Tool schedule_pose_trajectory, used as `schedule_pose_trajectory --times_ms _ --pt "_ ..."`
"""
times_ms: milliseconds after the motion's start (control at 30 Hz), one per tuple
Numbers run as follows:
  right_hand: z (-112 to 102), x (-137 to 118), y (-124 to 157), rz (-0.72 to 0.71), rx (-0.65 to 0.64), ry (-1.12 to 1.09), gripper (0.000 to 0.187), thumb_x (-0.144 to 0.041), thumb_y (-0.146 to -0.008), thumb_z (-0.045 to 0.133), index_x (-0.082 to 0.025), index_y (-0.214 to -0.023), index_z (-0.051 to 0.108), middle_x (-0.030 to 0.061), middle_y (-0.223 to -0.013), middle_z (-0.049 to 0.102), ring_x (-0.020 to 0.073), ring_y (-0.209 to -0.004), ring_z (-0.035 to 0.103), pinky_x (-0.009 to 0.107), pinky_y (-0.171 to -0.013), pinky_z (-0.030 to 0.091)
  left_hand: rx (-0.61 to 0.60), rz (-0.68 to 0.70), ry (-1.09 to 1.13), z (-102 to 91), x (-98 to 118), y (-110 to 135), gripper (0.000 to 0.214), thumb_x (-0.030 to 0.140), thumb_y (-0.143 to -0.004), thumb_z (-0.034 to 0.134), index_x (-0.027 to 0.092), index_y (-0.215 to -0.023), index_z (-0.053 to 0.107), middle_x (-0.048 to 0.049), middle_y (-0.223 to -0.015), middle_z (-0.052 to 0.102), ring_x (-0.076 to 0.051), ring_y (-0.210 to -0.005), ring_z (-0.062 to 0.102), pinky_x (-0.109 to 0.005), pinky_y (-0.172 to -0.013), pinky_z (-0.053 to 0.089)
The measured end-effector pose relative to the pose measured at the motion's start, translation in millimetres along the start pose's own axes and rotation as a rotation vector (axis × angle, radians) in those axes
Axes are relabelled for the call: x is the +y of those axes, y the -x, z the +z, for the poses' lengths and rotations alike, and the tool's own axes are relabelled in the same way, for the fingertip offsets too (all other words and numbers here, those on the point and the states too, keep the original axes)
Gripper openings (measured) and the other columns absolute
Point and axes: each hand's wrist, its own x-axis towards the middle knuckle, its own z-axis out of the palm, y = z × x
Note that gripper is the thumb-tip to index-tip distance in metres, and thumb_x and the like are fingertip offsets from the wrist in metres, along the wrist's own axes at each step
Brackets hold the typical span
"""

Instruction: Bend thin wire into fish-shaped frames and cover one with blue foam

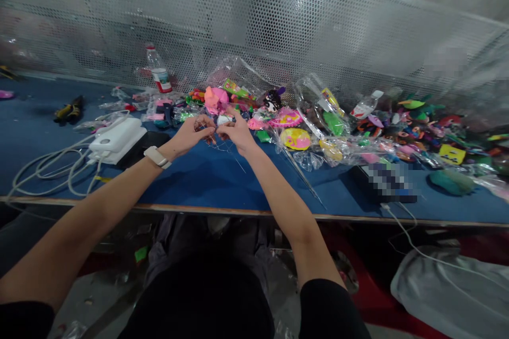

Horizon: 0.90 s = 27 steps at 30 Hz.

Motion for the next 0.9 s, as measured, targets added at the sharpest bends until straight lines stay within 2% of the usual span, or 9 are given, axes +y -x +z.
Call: schedule_pose_trajectory --times_ms 133,267,400,567,733,900 --pt "-3.9 6.8 -4.4 -0.028 -0.033 0.006 0.092 -0.018 -0.070 0.087 -0.025 -0.153 0.050 -0.0045 -0.076 0.066 0.0192 -0.069 0.064 0.035 -0.066 0.058 0.000 0.007 0.007 0.6 -1.8 0.0 0.015 0.028 -0.093 0.076 0.019 -0.092 0.064 -0.0019 -0.073 0.071 -0.018 -0.064 0.074 -0.030 -0.062 0.058" --pt "-6.2 11.8 -7.7 -0.050 -0.046 0.012 0.095 -0.019 -0.069 0.090 -0.026 -0.153 0.047 -0.0040 -0.079 0.067 0.0192 -0.072 0.065 0.036 -0.069 0.061 0.006 -0.055 0.069 0.4 -4.6 -1.7 0.014 0.027 -0.092 0.075 0.020 -0.093 0.064 -0.0027 -0.073 0.072 -0.017 -0.063 0.074 -0.029 -0.061 0.057" --pt "-6.5 11.7 -7.9 -0.044 -0.026 0.003 0.098 -0.022 -0.066 0.094 -0.021 -0.152 0.048 -0.0007 -0.083 0.069 0.0206 -0.077 0.067 0.036 -0.074 0.062 0.017 -0.080 0.074 0.0 -2.8 -2.1 0.014 0.027 -0.091 0.076 0.020 -0.092 0.064 -0.0023 -0.072 0.072 -0.016 -0.063 0.074 -0.028 -0.062 0.057" --pt "-7.2 6.6 -4.1 -0.024 -0.025 0.038 0.099 -0.024 -0.068 0.097 -0.024 -0.153 0.048 0.0004 -0.085 0.070 0.0233 -0.082 0.067 0.040 -0.076 0.063 0.012 -0.087 0.083 0.2 -4.3 -1.4 0.018 0.028 -0.089 0.079 0.020 -0.090 0.063 -0.0030 -0.069 0.072 -0.017 -0.061 0.073 -0.030 -0.060 0.057" --pt "-5.5 3.0 -1.9 -0.005 0.018 0.035 0.098 -0.022 -0.069 0.098 -0.025 -0.154 0.051 -0.0014 -0.082 0.070 0.0228 -0.076 0.068 0.044 -0.077 0.066 0.009 -0.087 0.084 -0.8 -7.5 -1.9 0.026 0.034 -0.087 0.084 0.021 -0.086 0.063 -0.0034 -0.069 0.073 -0.017 -0.063 0.072 -0.031 -0.061 0.057" --pt "-4.9 1.3 -1.1 0.025 0.013 0.011 0.092 -0.023 -0.071 0.100 -0.025 -0.150 0.054 0.0008 -0.085 0.073 0.0237 -0.079 0.071 0.046 -0.081 0.068 0.018 -0.062 0.069 -3.7 -6.1 -1.8 0.023 0.034 -0.090 0.082 0.019 -0.086 0.065 -0.0057 -0.069 0.074 -0.018 -0.063 0.072 -0.033 -0.064 0.058"
